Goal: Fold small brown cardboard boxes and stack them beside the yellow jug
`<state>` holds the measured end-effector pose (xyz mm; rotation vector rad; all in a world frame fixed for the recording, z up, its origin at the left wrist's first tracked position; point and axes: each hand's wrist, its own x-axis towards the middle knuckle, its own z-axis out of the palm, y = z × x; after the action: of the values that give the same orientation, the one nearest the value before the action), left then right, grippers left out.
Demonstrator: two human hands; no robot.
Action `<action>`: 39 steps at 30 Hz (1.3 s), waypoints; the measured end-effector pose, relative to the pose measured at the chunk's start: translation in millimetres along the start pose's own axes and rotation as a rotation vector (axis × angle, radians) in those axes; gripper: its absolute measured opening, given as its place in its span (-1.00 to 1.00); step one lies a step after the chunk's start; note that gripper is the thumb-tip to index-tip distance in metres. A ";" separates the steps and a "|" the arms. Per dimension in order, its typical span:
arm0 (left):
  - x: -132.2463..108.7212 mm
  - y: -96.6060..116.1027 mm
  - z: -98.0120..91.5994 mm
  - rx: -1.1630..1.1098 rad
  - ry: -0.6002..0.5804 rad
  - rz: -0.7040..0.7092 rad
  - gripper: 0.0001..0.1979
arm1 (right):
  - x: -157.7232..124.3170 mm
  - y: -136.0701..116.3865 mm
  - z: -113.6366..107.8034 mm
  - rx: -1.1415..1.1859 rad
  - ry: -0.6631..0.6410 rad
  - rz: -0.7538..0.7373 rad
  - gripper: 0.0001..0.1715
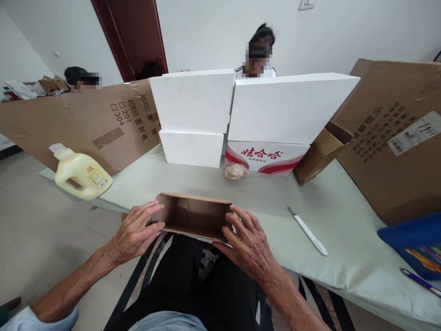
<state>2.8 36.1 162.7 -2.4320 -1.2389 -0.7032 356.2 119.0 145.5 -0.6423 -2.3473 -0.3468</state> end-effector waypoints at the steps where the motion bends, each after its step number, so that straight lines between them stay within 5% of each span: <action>1: -1.2 -0.5 -0.3 -0.026 -0.001 -0.013 -0.77 | -1.1 0.2 0.5 0.003 0.000 0.007 -0.79; 4: -4.4 -11.1 1.8 -0.160 0.019 -0.111 -0.54 | -3.6 3.4 2.5 0.044 -0.018 0.035 -0.81; 9: -7.1 -54.2 31.1 -0.593 -0.068 -0.443 0.19 | -7.2 17.7 15.9 0.272 0.005 0.231 0.07; 14: -6.3 -77.1 79.8 -0.889 -0.224 -0.532 0.33 | -26.0 37.5 58.7 0.580 -0.129 0.506 0.51; 18: -5.6 -74.6 106.4 -0.960 -0.238 -0.562 0.30 | -41.2 44.6 94.2 0.723 -0.230 0.629 0.47; 22: -5.0 -70.0 118.2 -1.093 -0.162 -0.615 0.20 | -45.4 42.6 111.2 0.763 -0.167 0.631 0.38; 30: 1.8 -57.8 119.5 -1.168 -0.082 -0.648 -0.06 | -46.7 36.1 115.5 0.713 -0.118 0.624 0.22; 39: 4.4 -58.4 125.1 -1.225 -0.096 -0.625 -0.03 | -43.4 36.4 119.7 0.717 -0.118 0.640 0.18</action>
<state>-7.7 133.4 65.2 -2.8841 -2.0399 -2.0195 339.6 182.7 30.6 -0.9922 -2.0141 0.7933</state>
